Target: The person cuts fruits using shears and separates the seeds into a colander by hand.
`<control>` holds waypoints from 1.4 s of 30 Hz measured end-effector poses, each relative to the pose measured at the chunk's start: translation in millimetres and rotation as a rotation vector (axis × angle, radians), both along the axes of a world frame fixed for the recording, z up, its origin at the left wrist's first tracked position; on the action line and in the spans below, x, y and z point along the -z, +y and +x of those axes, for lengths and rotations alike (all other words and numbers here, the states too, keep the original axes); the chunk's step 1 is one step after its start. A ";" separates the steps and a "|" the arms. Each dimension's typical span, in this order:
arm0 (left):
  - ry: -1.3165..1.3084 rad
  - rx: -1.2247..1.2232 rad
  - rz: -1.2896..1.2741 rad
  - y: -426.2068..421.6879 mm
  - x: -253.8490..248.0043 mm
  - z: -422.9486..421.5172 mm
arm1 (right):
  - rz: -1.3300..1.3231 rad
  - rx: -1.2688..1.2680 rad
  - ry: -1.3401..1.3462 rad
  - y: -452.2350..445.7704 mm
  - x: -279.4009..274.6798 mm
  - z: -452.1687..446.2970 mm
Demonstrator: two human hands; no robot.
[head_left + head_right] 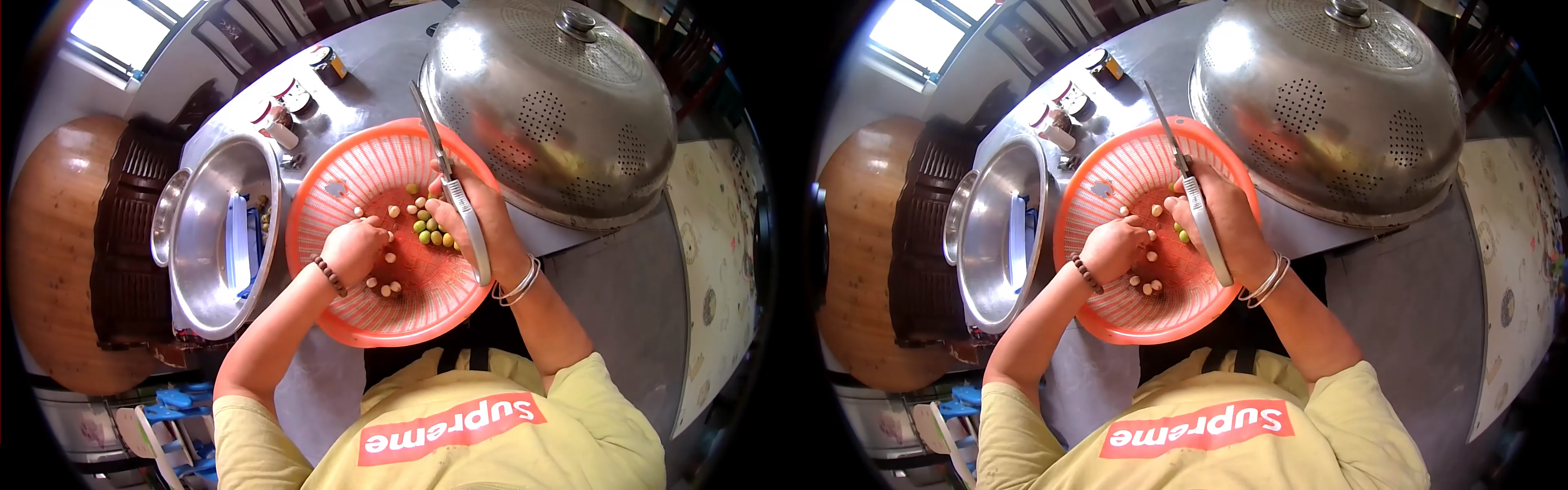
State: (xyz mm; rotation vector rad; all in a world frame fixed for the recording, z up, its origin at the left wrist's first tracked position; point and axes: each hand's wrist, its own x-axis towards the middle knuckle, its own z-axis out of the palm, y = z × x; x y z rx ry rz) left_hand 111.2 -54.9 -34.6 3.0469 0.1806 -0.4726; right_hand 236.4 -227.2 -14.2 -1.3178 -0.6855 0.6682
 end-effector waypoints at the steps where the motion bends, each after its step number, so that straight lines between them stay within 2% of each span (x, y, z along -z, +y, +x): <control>1: -0.003 0.068 0.067 1.1 2.6 -0.6 | -0.005 -0.001 -0.025 0.2 -0.5 -0.1; 8: 0.007 0.027 0.002 4.9 5.8 -2.4 | -0.012 -0.014 0.035 4.3 3.7 -2.0; 11: -0.037 0.027 -0.056 8.1 11.5 -3.6 | 0.112 0.071 0.020 8.2 8.5 -3.9; 13: -0.145 -0.040 -0.345 11.6 6.5 -0.4 | 0.070 0.052 0.098 8.0 7.3 -3.8; 14: -0.120 -0.255 -0.548 12.9 3.4 3.2 | 0.070 0.055 0.098 7.9 7.9 -3.8; 15: -0.124 -0.340 -0.605 13.7 -3.0 6.5 | 0.074 0.050 0.110 8.0 9.1 -3.9; 20: -0.154 -0.270 -0.427 18.2 1.7 27.5 | 0.061 0.032 0.149 8.5 8.3 -5.5; 23: -0.196 -0.243 -0.375 20.1 17.5 32.6 | 0.075 0.071 0.027 6.8 10.2 -4.0; 28: -0.179 -0.260 -0.319 14.4 16.1 37.7 | -0.058 -0.018 -0.018 2.7 1.7 -1.7; 32: -0.065 -0.268 -0.241 13.7 12.5 38.1 | -0.027 -0.038 0.048 3.9 7.3 -1.1; 35: -0.059 -0.253 -0.226 15.3 14.9 36.1 | -0.020 -0.018 -0.004 4.2 9.6 -0.9; 37: -0.082 -0.243 -0.223 14.7 16.3 36.1 | 0.030 0.013 -0.151 6.5 16.2 0.3; 42: -0.050 -0.323 -0.077 1.3 11.7 40.0 | -0.004 0.002 -0.124 6.4 13.7 -0.4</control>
